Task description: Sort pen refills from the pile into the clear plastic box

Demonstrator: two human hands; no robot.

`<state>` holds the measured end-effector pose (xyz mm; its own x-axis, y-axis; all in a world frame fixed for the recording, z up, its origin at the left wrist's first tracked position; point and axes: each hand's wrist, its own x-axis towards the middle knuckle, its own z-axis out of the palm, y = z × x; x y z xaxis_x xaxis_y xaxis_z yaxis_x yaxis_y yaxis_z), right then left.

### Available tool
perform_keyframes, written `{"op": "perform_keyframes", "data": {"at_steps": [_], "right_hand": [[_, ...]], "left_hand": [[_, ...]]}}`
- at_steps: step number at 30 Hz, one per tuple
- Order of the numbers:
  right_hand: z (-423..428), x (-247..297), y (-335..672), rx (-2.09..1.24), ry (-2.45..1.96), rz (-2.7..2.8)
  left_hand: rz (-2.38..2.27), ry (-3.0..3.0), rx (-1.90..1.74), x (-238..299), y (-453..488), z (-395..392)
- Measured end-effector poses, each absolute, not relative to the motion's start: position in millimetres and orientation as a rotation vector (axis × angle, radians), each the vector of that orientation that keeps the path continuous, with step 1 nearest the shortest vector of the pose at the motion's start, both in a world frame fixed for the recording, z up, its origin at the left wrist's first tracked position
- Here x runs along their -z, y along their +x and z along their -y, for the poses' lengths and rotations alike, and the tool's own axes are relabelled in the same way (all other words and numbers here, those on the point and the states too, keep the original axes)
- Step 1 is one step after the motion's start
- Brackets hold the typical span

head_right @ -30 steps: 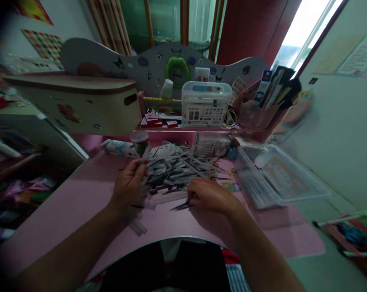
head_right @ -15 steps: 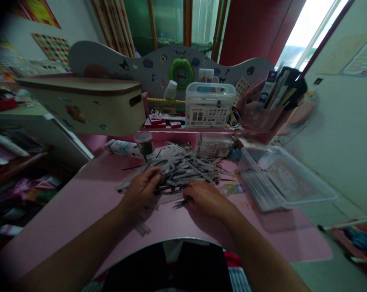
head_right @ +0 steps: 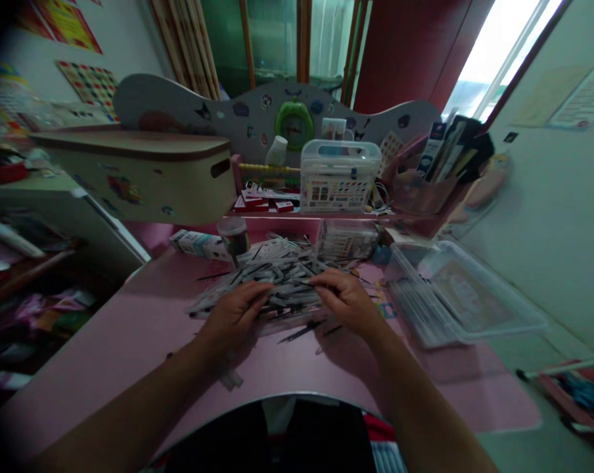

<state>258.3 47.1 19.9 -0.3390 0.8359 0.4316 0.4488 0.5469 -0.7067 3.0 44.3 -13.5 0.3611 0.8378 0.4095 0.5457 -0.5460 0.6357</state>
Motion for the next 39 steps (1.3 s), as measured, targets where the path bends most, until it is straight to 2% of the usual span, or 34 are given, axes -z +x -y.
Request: {"op": "perform_keyframes", "data": {"at_steps": [9,15,24,32,36,39], "right_hand": [[-45.1,-29.4,269.9,-0.356,-1.082,2.145],[-41.5,-29.6,261.6,-0.230,-1.207,2.293],[-29.5,-24.7,244.1,-0.333,-1.004,2.065],[-32.6,-23.1,245.2,-0.515,-0.865,1.142],[-37.8,-17.2,245.2,-0.653,-1.045,1.269],[-36.6,-12.2,238.7,-0.630,-1.084,1.507]], "left_hand": [[-1.226,2.390,-1.048,16.3,0.8,-47.7],[-1.288,2.601,-0.923,16.0,1.8,-45.4],[-1.272,2.549,-0.781,2.4,14.3,-27.3],[-1.216,1.960,-0.930,-10.0,19.6,-21.3],[-1.052,1.569,-0.922,-4.5,22.3,-22.0],[-0.971,1.411,-1.011,1.9,21.3,-28.4]]}}
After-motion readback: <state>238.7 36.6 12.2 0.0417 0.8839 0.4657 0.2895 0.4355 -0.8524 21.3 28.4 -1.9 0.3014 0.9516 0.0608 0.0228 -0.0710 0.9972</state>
